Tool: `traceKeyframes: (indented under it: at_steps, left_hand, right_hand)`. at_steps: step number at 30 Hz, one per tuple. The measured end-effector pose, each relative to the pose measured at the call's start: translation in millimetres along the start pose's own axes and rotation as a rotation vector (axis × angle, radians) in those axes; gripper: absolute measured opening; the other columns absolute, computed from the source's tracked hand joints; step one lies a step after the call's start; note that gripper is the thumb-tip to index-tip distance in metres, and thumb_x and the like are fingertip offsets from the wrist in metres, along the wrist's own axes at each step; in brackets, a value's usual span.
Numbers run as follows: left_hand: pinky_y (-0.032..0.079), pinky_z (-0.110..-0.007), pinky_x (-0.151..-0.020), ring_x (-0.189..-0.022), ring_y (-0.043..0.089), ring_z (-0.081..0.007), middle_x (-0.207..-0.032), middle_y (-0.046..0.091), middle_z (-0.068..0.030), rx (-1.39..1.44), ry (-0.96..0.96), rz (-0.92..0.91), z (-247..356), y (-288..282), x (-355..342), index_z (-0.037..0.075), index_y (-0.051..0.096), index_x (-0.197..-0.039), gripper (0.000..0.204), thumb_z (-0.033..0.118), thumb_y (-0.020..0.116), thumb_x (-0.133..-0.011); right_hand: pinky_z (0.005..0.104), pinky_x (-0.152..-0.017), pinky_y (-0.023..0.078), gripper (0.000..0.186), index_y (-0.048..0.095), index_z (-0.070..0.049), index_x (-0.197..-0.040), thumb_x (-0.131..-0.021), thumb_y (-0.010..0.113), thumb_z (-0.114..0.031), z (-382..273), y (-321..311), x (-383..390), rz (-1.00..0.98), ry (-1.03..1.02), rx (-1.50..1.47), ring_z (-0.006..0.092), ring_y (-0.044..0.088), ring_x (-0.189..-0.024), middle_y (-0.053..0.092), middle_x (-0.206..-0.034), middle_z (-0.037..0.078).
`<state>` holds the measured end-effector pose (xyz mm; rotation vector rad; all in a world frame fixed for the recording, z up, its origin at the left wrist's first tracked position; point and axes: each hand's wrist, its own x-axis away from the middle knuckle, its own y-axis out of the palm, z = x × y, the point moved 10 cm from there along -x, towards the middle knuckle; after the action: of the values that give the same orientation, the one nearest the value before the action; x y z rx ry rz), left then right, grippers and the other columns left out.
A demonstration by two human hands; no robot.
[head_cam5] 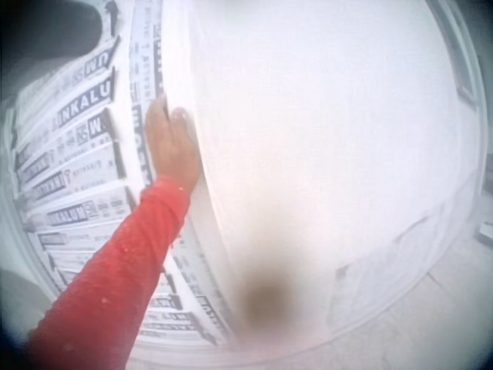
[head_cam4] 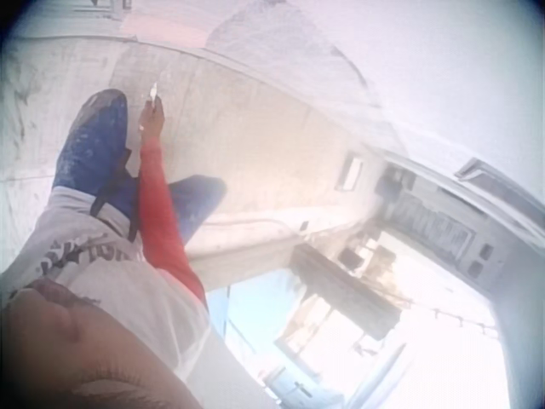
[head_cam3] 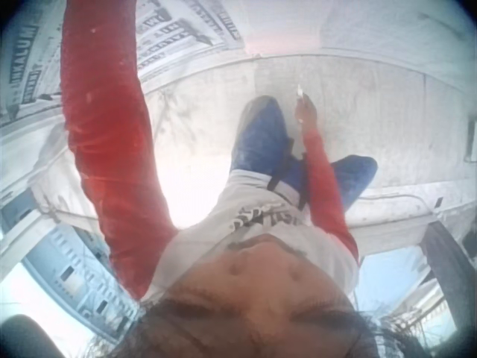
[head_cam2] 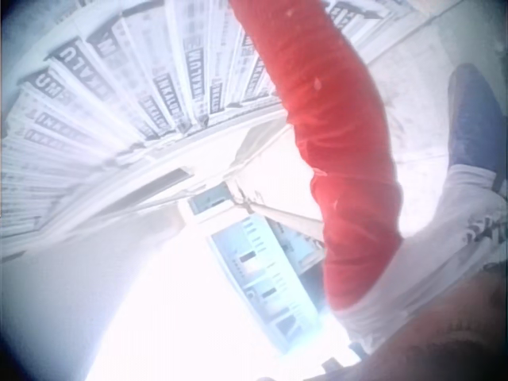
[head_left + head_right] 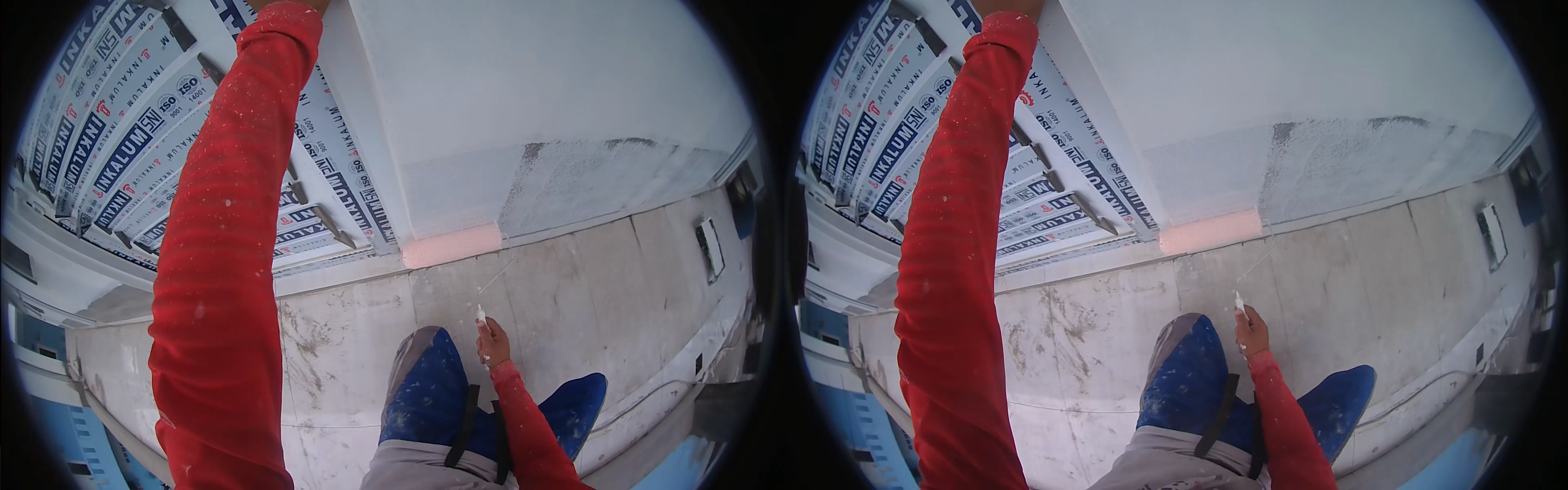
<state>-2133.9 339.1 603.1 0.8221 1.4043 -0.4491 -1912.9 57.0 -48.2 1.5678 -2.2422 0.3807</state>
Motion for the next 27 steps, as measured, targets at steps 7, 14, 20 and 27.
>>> traceKeyframes:
  at_steps: [7, 14, 20, 27]
  left_hand:
    - [0.031, -0.045, -0.110, -0.126, 0.045, -0.0397, -0.134, 0.050, -0.0270, -0.035, -0.008, -0.013, 6.6, -4.1, -0.2, -0.008, 0.045, -0.135, 0.045, 0.018, 0.044, -0.099]
    - [0.032, -0.043, -0.111, -0.127, 0.046, -0.0394, -0.136, 0.050, -0.0265, -0.064, -0.044, -0.020, 15.8, -4.6, -6.0, -0.007, 0.044, -0.137, 0.046, 0.016, 0.045, -0.098]
    - [0.030, -0.044, -0.113, -0.130, 0.044, -0.0389, -0.139, 0.048, -0.0268, -0.120, -0.068, -0.022, 5.2, -4.4, 5.7, -0.007, 0.044, -0.138, 0.045, 0.016, 0.046, -0.100]
    - [0.032, -0.043, -0.111, -0.129, 0.045, -0.0392, -0.137, 0.049, -0.0266, -0.135, -0.027, 0.004, -2.7, -3.5, 3.7, -0.007, 0.045, -0.137, 0.043, 0.018, 0.045, -0.101]
  right_hand:
    - [0.0292, -0.034, 0.038, 0.034, 0.061, -0.009, -0.108, -0.095, 0.060, -0.042, 45.6, 6.1, -29.7, -0.048, 0.265, 0.003, 0.0110, 0.044, -0.038, 0.049, -0.057, 0.002]
    - [0.0284, -0.034, 0.036, 0.042, 0.061, -0.005, -0.120, -0.097, 0.059, -0.039, 11.2, 0.5, -14.3, -0.103, 0.178, -0.102, 0.0106, 0.044, -0.038, 0.049, -0.057, 0.002]
    - [0.0253, -0.037, 0.033, 0.040, 0.060, -0.002, -0.122, -0.101, 0.055, -0.036, -104.1, -0.4, 42.7, -0.139, -0.061, -0.197, 0.0080, 0.042, -0.040, 0.048, -0.057, 0.000]
    - [0.0212, -0.041, 0.031, 0.041, 0.058, -0.001, -0.128, -0.103, 0.051, -0.033, -293.4, -2.1, 83.7, -0.106, -0.436, -0.123, 0.0025, 0.036, -0.043, 0.045, -0.058, -0.003]
